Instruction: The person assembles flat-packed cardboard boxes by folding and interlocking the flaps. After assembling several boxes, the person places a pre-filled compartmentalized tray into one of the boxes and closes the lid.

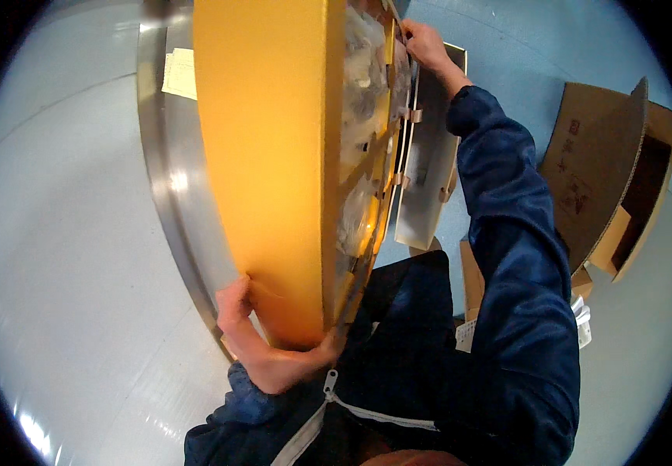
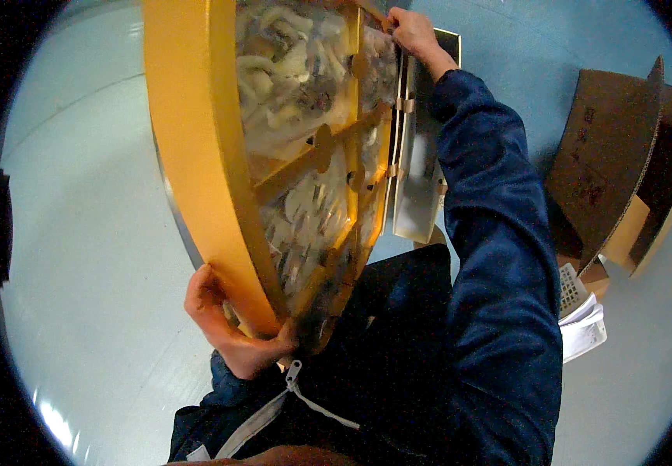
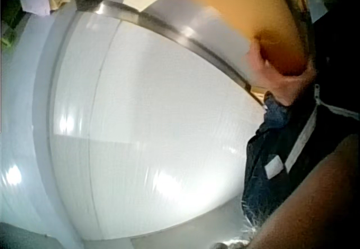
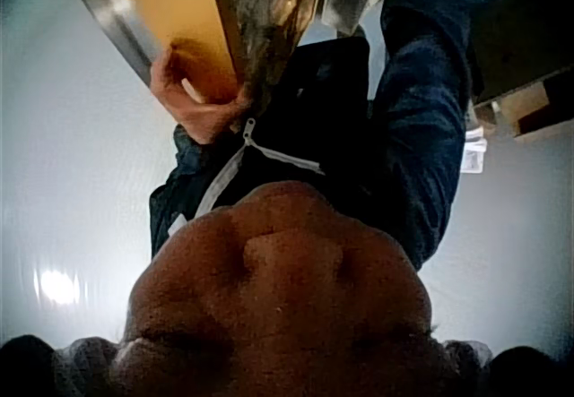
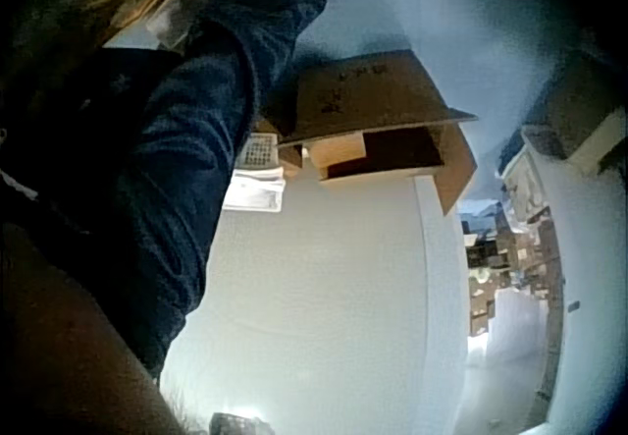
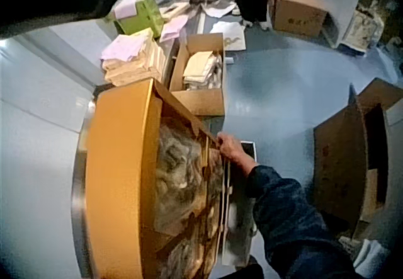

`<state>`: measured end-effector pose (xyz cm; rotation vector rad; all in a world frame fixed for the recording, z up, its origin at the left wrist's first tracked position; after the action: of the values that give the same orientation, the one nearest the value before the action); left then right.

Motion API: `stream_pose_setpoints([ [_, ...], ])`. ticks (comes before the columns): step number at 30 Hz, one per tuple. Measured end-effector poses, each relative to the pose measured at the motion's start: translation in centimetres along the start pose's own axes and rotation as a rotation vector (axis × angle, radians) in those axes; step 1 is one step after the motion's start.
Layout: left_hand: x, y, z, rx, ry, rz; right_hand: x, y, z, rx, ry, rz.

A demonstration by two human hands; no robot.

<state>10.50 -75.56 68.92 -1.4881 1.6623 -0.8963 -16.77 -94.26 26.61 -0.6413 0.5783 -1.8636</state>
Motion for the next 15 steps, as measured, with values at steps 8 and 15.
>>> stream_pose_setpoints([
  [8,0.1,2.0,1.4,-0.237,-0.205,-0.001,-0.1,-0.3,1.8,-0.057,0.006,0.015],
  [15,4.1,1.3,2.1,-0.414,-0.267,0.051,-1.8,-0.6,1.8,-0.141,-0.065,0.132],
])
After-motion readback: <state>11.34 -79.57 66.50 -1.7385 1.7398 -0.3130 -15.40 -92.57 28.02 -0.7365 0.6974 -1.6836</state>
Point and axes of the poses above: each hand's wrist, its own x-axis towards the middle knuckle, its own y-axis out of the palm, z = x × y, the point moved 5 cm from there along x, towards the middle knuckle, and after that the axes turned 14 degrees about -z, right-handed, at the moved point
